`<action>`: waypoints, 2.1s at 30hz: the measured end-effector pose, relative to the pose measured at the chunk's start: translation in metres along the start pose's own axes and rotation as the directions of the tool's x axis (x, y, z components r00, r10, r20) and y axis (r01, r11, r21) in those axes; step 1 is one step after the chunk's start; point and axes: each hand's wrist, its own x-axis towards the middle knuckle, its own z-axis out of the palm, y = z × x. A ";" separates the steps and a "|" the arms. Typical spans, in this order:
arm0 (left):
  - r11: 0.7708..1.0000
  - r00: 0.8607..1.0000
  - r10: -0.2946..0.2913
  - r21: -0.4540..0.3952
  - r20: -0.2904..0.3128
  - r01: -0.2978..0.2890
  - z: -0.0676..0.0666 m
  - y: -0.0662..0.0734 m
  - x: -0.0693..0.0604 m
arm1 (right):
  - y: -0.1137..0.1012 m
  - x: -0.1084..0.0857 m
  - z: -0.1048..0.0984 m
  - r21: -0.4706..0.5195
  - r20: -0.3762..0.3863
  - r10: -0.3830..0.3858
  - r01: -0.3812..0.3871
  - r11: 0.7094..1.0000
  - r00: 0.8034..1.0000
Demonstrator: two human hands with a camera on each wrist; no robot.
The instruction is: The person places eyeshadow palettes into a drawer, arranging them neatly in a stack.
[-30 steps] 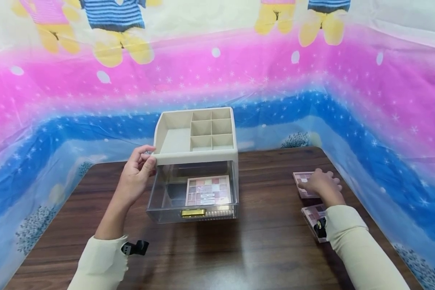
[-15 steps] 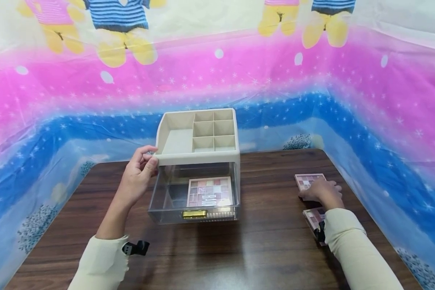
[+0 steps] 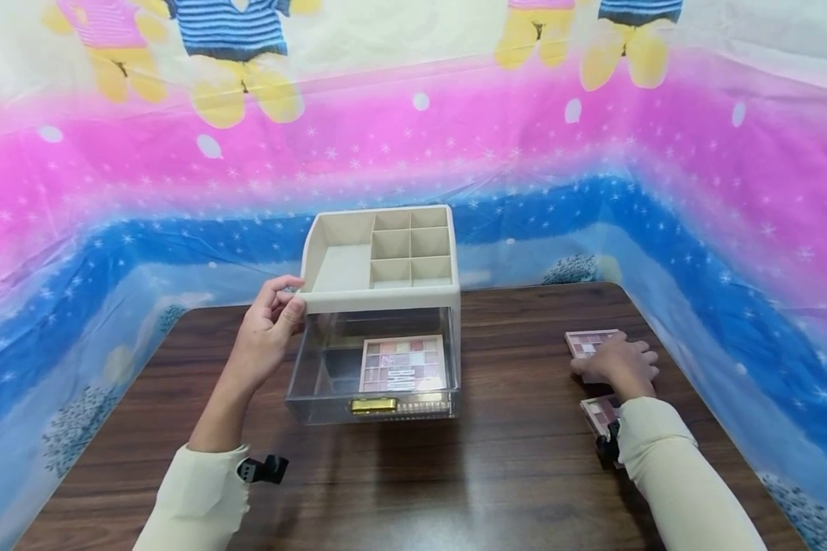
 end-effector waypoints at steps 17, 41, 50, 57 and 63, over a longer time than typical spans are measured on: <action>1.000 1.000 -0.004 -0.004 -0.003 0.004 0.000 0.001 0.002 | -0.049 -0.078 -0.075 0.166 -0.316 -0.542 0.608 0.776 0.779; 1.000 1.000 0.004 0.004 0.000 -0.004 0.001 0.001 0.000 | -0.148 -0.194 -0.093 0.214 -0.265 -0.807 0.848 0.485 0.528; 1.000 1.000 0.001 0.000 0.005 -0.001 0.001 0.000 0.000 | -0.161 -0.200 -0.086 0.163 -0.194 -0.855 0.876 0.455 0.480; 1.000 1.000 0.010 0.000 0.003 -0.010 0.001 0.000 0.001 | -0.167 -0.203 -0.085 0.140 -0.145 -0.892 0.902 0.409 0.428; 1.000 1.000 0.004 -0.004 0.004 -0.004 0.001 0.000 0.002 | -0.173 -0.202 -0.084 0.096 -0.115 -0.925 0.931 0.351 0.361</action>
